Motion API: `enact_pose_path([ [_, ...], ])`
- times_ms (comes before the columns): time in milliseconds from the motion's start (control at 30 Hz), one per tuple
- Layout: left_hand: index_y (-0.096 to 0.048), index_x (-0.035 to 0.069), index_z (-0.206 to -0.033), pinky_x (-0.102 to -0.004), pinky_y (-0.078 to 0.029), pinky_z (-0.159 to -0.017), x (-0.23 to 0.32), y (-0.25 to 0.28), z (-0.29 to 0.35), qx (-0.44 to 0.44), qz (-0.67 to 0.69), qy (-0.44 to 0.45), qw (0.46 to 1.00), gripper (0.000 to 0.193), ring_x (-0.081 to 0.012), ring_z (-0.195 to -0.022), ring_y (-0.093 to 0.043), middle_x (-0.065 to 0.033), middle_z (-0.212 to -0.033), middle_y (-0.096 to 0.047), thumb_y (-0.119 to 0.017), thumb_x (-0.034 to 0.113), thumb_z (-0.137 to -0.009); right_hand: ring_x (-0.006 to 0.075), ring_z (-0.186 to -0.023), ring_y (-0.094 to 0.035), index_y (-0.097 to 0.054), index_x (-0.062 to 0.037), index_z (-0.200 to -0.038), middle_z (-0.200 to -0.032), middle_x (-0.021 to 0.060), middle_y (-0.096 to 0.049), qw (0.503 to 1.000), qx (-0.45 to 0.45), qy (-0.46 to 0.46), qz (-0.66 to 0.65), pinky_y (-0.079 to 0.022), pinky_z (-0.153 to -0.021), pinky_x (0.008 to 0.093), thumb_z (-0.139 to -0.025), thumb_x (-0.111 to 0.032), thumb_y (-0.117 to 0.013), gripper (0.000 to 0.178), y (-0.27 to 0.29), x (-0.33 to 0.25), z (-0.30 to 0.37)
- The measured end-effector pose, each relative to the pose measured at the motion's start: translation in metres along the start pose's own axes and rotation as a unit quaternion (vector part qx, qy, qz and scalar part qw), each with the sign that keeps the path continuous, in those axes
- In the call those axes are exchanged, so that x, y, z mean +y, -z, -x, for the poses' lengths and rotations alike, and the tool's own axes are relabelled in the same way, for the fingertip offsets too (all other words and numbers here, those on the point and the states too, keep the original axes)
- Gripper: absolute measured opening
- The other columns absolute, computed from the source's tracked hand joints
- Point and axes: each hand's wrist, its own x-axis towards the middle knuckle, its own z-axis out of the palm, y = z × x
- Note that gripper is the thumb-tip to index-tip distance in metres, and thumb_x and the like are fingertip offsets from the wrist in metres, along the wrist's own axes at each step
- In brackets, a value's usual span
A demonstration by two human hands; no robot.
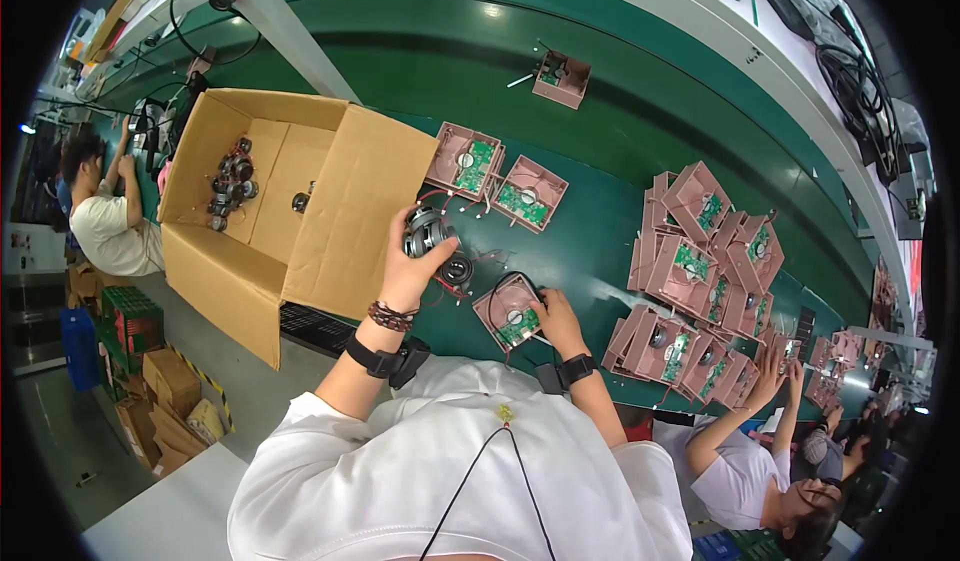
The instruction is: The person picks up a speaker from a box, places it into a plastic housing, and presses it into position. They then route the speaker wires through the housing, connect the wire terminal to the circuit board, and place the assembled unit onto a stack.
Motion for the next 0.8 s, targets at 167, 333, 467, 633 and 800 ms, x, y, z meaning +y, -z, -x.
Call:
enact_pose_path([
  [167,-0.039,0.005,-0.120,-0.0275,-0.044,-0.080,-0.061,0.001,-0.017,0.021,-0.153,-0.054,0.987,0.064,-0.0150,-0.092,-0.052,-0.0075,-0.104,-0.051,-0.074,0.008,-0.067,0.0341,-0.097,-0.053,-0.053,-0.0015,-0.106,-0.106,0.0173,-0.053,0.999,-0.023,-0.035,0.027,-0.044,-0.080,0.0384,-0.083,-0.031,-0.055,0.037,0.013,-0.013,-0.018],
  [333,-0.039,0.002,-0.119,-0.0287,-0.044,-0.080,-0.108,0.015,-0.036,0.118,-0.163,-0.074,0.977,0.067,-0.0168,-0.094,-0.051,-0.0080,-0.105,-0.050,-0.077,0.012,-0.065,0.0339,-0.101,-0.052,-0.052,-0.0054,-0.109,-0.111,0.0171,-0.053,0.964,-0.139,-0.007,0.228,-0.044,-0.083,0.0401,-0.082,-0.035,-0.054,0.040,0.091,-0.078,-0.055],
  [467,-0.053,-0.002,-0.100,-0.0296,-0.045,-0.077,-0.099,0.036,-0.049,0.152,-0.230,0.001,0.961,0.050,-0.0189,-0.083,-0.056,-0.0098,-0.090,-0.058,-0.075,0.029,-0.067,0.0325,-0.101,-0.052,-0.051,-0.0073,-0.111,-0.110,0.0149,-0.053,0.980,0.051,0.029,0.189,-0.044,-0.082,0.0425,-0.079,-0.035,-0.057,0.042,0.153,-0.104,-0.160],
  [633,-0.059,-0.004,-0.088,-0.0312,-0.047,-0.072,-0.081,0.030,-0.065,0.167,-0.307,0.098,0.932,0.050,-0.0232,-0.073,-0.060,-0.0122,-0.082,-0.062,-0.068,0.043,-0.072,0.0291,-0.098,-0.053,-0.052,-0.0083,-0.100,-0.099,0.0137,-0.055,0.911,0.301,0.031,0.280,-0.045,-0.076,0.0440,-0.075,-0.022,-0.062,0.030,0.170,-0.055,-0.303],
  [800,-0.055,-0.006,-0.103,-0.0357,-0.048,-0.072,-0.102,0.053,-0.056,0.149,-0.366,0.175,0.901,0.055,-0.0279,-0.076,-0.062,-0.0147,-0.083,-0.063,-0.068,0.040,-0.074,0.0276,-0.098,-0.053,-0.053,-0.0101,-0.099,-0.099,0.0098,-0.056,0.877,0.236,0.060,0.414,-0.046,-0.073,0.0418,-0.073,-0.014,-0.060,0.027,0.153,-0.022,-0.335],
])
